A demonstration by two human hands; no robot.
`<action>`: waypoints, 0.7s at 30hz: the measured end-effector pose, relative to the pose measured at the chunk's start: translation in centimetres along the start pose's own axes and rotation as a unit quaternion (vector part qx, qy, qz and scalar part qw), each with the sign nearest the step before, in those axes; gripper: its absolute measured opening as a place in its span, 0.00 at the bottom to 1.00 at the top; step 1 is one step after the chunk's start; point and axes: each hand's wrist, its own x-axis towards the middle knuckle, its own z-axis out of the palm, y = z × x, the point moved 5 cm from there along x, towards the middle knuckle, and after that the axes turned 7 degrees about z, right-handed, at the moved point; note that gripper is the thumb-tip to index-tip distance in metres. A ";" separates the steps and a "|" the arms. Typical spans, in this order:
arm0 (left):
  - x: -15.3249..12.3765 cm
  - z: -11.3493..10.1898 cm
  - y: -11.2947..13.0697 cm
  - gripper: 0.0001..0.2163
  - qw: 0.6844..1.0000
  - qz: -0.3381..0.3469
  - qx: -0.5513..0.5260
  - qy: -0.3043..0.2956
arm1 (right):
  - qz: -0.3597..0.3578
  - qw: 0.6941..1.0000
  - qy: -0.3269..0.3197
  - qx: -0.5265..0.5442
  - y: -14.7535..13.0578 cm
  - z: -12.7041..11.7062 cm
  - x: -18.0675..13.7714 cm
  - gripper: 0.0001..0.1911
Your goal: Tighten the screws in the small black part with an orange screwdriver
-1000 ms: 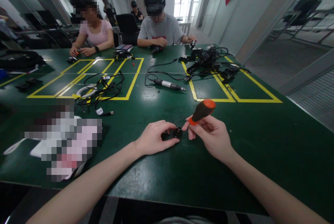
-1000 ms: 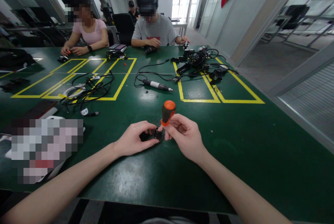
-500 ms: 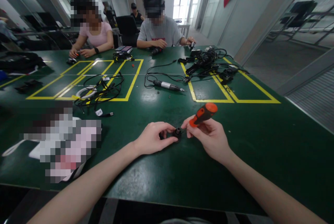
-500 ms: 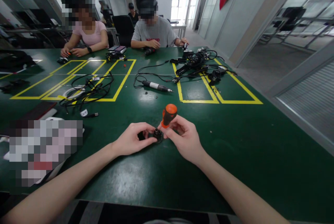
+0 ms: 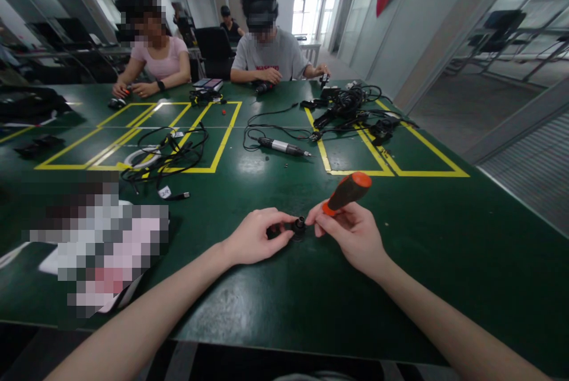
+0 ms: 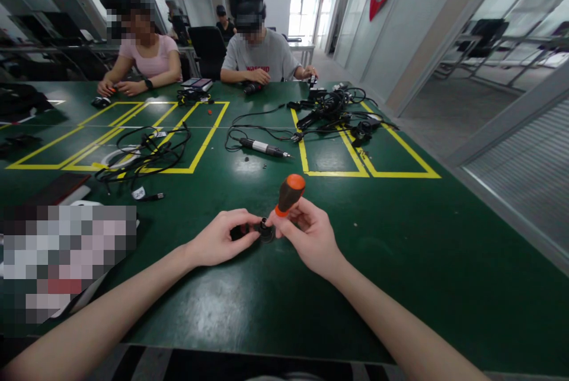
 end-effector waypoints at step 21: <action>0.1 -0.5 0.3 0.24 0.999 0.043 -0.023 0.002 | 0.000 1.000 -0.003 0.019 0.1 0.0 -0.1 0.14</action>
